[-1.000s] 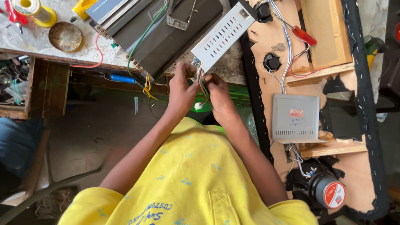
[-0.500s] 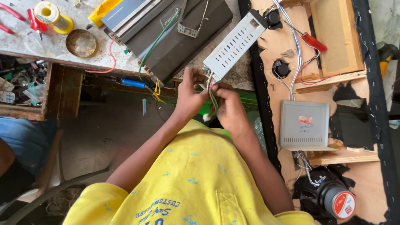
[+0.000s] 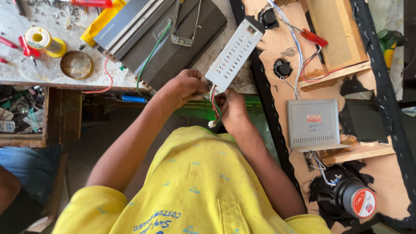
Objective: The person uses a screwdriver to remove screws from a white metal power supply unit, opens the casing to expose the internal circuit board, and manipulates wires and components inside. The person then reassembles the unit and continues working on the wiring.
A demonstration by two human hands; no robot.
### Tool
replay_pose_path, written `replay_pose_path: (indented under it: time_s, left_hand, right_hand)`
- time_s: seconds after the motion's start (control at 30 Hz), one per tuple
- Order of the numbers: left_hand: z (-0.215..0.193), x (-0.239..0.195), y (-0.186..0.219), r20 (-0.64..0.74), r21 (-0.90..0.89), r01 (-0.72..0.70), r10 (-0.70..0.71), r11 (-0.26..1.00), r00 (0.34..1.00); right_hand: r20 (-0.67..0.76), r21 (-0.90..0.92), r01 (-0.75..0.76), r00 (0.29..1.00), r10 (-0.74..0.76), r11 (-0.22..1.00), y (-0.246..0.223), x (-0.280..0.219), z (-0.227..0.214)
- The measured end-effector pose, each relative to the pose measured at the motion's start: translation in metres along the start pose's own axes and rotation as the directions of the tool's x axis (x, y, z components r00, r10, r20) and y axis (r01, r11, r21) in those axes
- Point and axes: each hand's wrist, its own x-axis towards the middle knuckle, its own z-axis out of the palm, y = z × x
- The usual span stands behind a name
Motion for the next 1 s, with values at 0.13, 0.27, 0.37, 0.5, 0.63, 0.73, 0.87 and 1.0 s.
replay_pose_path:
  time_s: [0.13,0.27,0.37,0.5,0.63,0.73,0.87,1.0]
  left_hand:
    - [0.004,0.006,0.020,-0.090,0.127,0.068,-0.056,0.990,0.994]
    - [0.007,0.008,0.016,-0.056,0.165,0.104,-0.096,0.981,0.994]
    - [0.006,0.010,0.019,-0.053,0.224,0.053,-0.042,0.973,0.998]
    - [0.008,0.009,0.019,-0.015,0.220,0.042,-0.040,0.975,0.999]
    - [0.008,0.003,0.023,-0.017,0.233,0.006,-0.002,0.973,1.000]
    - [0.007,-0.005,0.022,0.033,0.098,0.013,-0.016,0.995,0.999]
    - [0.003,-0.012,0.019,0.059,-0.030,-0.037,0.039,0.999,0.997]
    - [0.007,-0.006,0.010,0.017,-0.006,-0.057,0.057,0.998,0.998]
  right_hand:
    - [0.042,-0.278,0.089,0.996,-0.080,0.956,0.011,0.016,-0.004]
    - [0.005,-0.285,0.175,0.983,-0.181,0.942,0.027,0.021,-0.018]
    - [0.113,0.010,0.116,0.987,-0.116,0.993,0.026,0.018,-0.020]
    - [0.023,-0.169,0.103,0.995,-0.100,0.980,0.020,0.008,-0.014]
    - [0.101,-0.334,0.321,0.947,-0.305,0.886,0.009,0.012,0.003]
    - [0.104,-0.460,0.340,0.938,-0.330,0.820,0.001,0.011,0.009]
    - [0.034,-0.521,0.163,0.985,-0.170,0.838,0.000,0.004,0.011]
    - [0.089,-0.506,0.252,0.967,-0.241,0.825,0.004,-0.001,0.006]
